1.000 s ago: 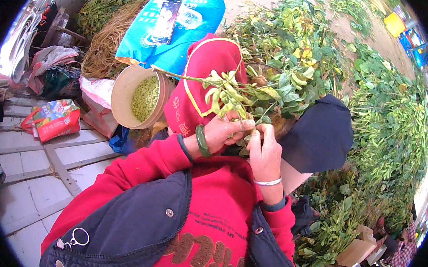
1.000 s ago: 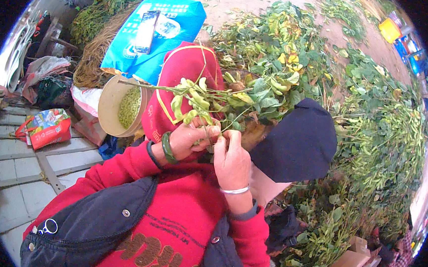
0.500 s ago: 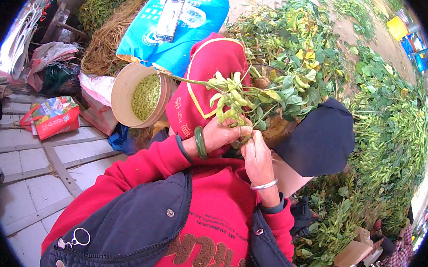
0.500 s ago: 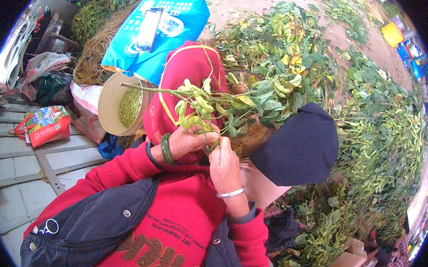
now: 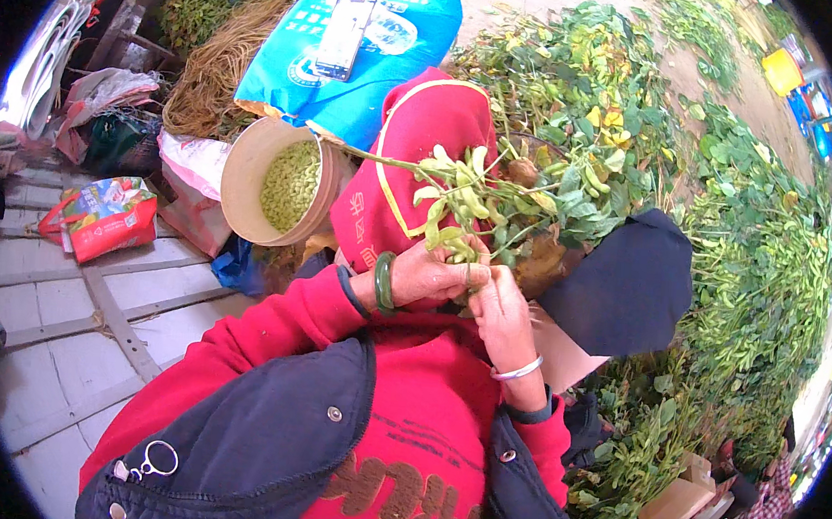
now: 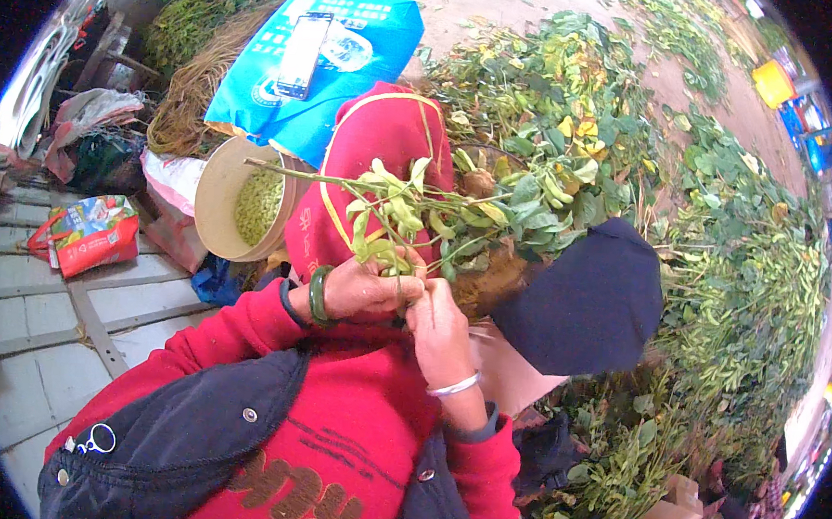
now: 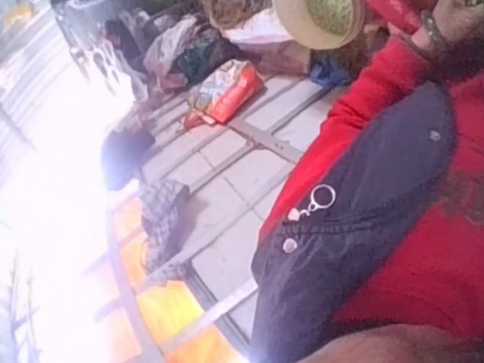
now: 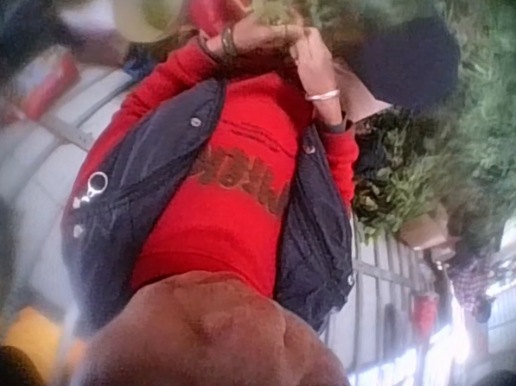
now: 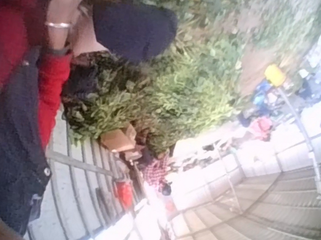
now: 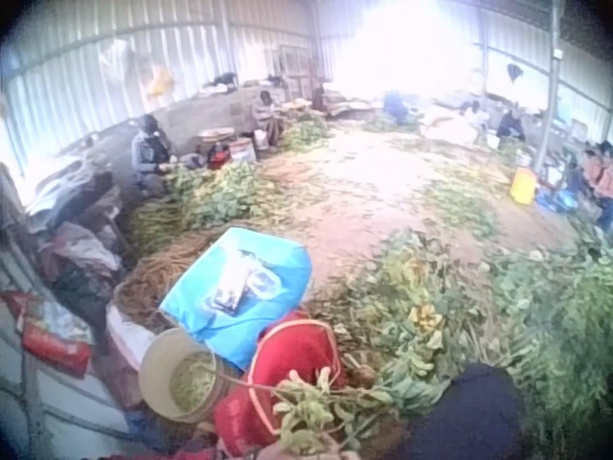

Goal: The person sits and shells green vegetable pods by hand, removing the seeds into a nearby bowl. The person repeatedly picks pods, opens them, and drops the seeds, discarding the empty pods.

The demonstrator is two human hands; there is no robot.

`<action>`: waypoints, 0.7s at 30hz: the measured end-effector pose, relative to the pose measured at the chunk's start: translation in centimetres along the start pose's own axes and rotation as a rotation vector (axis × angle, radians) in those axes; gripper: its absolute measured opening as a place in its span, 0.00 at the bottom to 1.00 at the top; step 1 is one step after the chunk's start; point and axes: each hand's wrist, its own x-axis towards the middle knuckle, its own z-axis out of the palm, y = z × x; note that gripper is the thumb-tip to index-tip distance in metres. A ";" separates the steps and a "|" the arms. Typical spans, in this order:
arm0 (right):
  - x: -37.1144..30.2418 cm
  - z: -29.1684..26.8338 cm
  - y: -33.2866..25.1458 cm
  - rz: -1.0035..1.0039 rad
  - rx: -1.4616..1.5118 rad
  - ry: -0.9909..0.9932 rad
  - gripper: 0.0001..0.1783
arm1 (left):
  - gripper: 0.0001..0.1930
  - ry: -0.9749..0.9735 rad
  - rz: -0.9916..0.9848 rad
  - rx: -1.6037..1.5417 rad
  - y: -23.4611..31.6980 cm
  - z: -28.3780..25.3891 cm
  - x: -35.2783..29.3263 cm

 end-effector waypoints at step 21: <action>0.4 -0.2 -3.0 -0.027 -0.003 0.086 0.09 | 0.20 0.757 0.561 -0.271 5.6 -16.9 -9.1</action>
